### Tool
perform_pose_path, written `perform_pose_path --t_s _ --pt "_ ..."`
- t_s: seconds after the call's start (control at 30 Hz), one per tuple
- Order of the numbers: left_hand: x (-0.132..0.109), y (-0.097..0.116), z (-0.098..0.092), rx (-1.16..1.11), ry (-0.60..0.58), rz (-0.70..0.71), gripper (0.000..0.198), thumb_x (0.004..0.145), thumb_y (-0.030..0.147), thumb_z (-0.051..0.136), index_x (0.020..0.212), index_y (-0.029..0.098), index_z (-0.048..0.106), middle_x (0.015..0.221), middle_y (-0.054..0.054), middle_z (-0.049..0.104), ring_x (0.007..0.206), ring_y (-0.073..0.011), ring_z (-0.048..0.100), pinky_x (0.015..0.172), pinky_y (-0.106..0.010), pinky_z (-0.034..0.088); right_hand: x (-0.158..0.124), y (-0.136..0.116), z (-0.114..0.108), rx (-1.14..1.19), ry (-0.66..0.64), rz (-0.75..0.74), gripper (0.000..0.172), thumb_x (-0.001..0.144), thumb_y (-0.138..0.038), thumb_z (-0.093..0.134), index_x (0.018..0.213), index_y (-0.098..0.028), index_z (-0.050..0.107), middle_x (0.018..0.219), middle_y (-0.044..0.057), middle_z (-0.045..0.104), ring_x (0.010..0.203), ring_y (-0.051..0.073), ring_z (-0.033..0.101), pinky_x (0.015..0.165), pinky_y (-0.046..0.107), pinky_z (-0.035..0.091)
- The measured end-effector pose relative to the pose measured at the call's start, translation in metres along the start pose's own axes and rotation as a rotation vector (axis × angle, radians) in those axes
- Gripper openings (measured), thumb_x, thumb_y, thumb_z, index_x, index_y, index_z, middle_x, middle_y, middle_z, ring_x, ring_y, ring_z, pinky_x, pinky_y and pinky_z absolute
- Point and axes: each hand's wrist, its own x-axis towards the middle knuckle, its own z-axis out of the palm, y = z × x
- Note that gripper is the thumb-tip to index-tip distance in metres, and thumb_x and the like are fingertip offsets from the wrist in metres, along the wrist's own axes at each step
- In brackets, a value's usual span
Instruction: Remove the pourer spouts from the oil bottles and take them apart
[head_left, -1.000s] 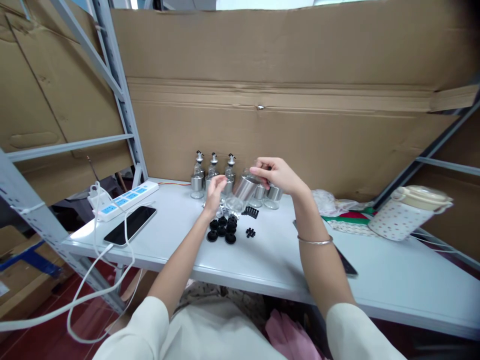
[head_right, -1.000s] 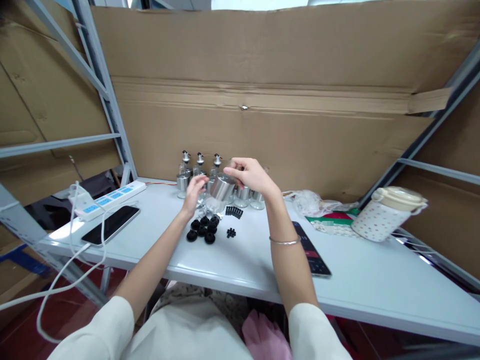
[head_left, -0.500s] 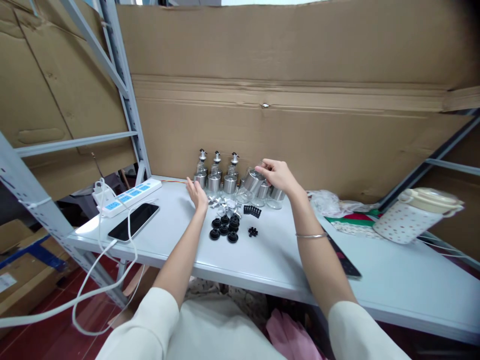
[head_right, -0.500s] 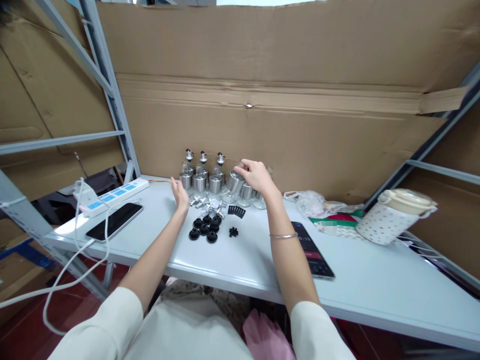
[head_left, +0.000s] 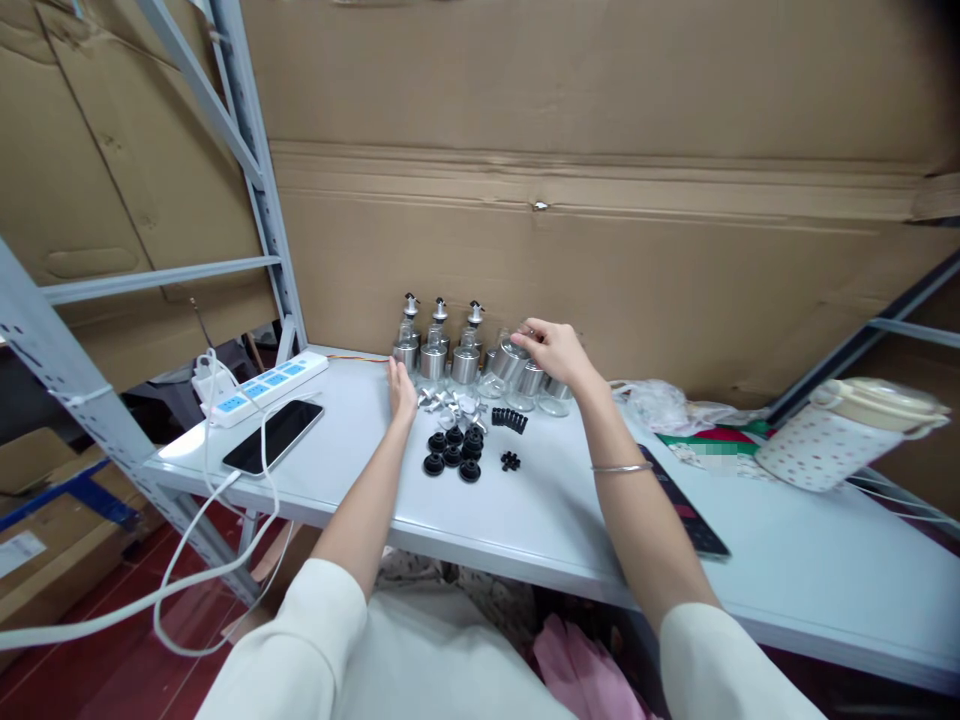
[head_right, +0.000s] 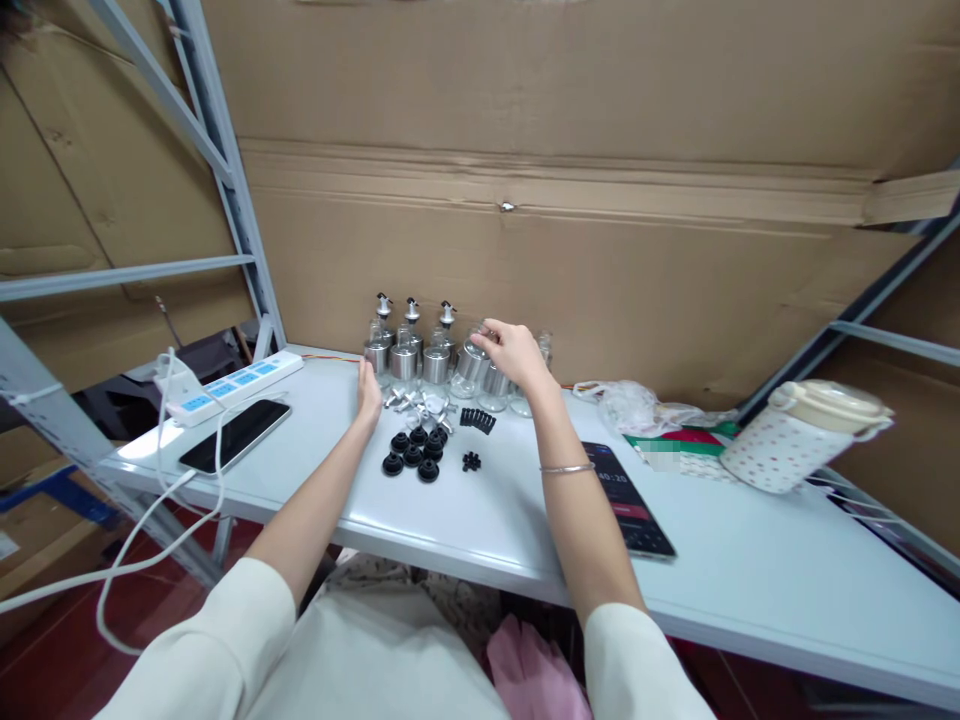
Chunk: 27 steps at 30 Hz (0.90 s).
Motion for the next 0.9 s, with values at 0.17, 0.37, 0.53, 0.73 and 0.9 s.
perform_pose_path --t_s 0.17,0.37,0.53,0.73,0.9 --pt "0.001 0.001 0.002 -0.011 -0.021 0.000 0.053 0.096 0.034 0.019 0.145 0.014 0.025 0.154 -0.004 0.021 0.142 -0.0122 0.016 0.118 -0.027 0.012 0.000 0.006 0.008 -0.133 0.004 0.018 0.025 0.082 -0.040 0.052 0.074 -0.018 0.062 0.058 0.000 0.057 0.056 0.013 0.047 0.055 0.022 0.030" --pt "0.001 0.002 0.003 -0.018 -0.027 0.006 0.053 0.096 0.035 0.018 0.145 0.017 0.025 0.154 -0.002 0.020 0.142 -0.0115 0.016 0.118 -0.028 0.012 -0.001 0.010 0.024 -0.315 -0.034 0.104 0.026 0.086 -0.044 0.050 0.086 -0.023 0.065 0.072 0.002 0.068 0.069 0.018 0.059 0.055 0.024 0.028" --pt "0.002 0.001 0.004 -0.022 -0.025 0.009 0.052 0.096 0.037 0.020 0.145 0.021 0.025 0.154 0.000 0.021 0.142 -0.0124 0.016 0.118 -0.030 0.012 -0.003 0.004 0.040 -0.435 -0.017 0.189 0.030 0.088 -0.047 0.046 0.094 -0.025 0.065 0.083 0.006 0.072 0.076 0.022 0.063 0.058 0.025 0.030" --pt "0.001 0.002 0.004 -0.019 -0.036 0.009 0.054 0.096 0.038 0.019 0.146 0.017 0.024 0.154 -0.002 0.019 0.143 -0.0132 0.014 0.118 -0.029 0.012 -0.003 0.003 0.050 -0.475 -0.026 0.223 0.029 0.090 -0.047 0.045 0.095 -0.026 0.065 0.087 0.006 0.073 0.078 0.023 0.064 0.059 0.026 0.032" --pt "0.000 0.004 0.003 -0.012 -0.038 0.006 0.055 0.096 0.039 0.019 0.146 0.017 0.024 0.155 -0.003 0.018 0.143 -0.0130 0.013 0.118 -0.028 0.011 -0.004 0.006 0.056 -0.474 -0.033 0.238 0.028 0.090 -0.047 0.046 0.096 -0.027 0.064 0.090 0.006 0.073 0.080 0.023 0.065 0.062 0.027 0.035"
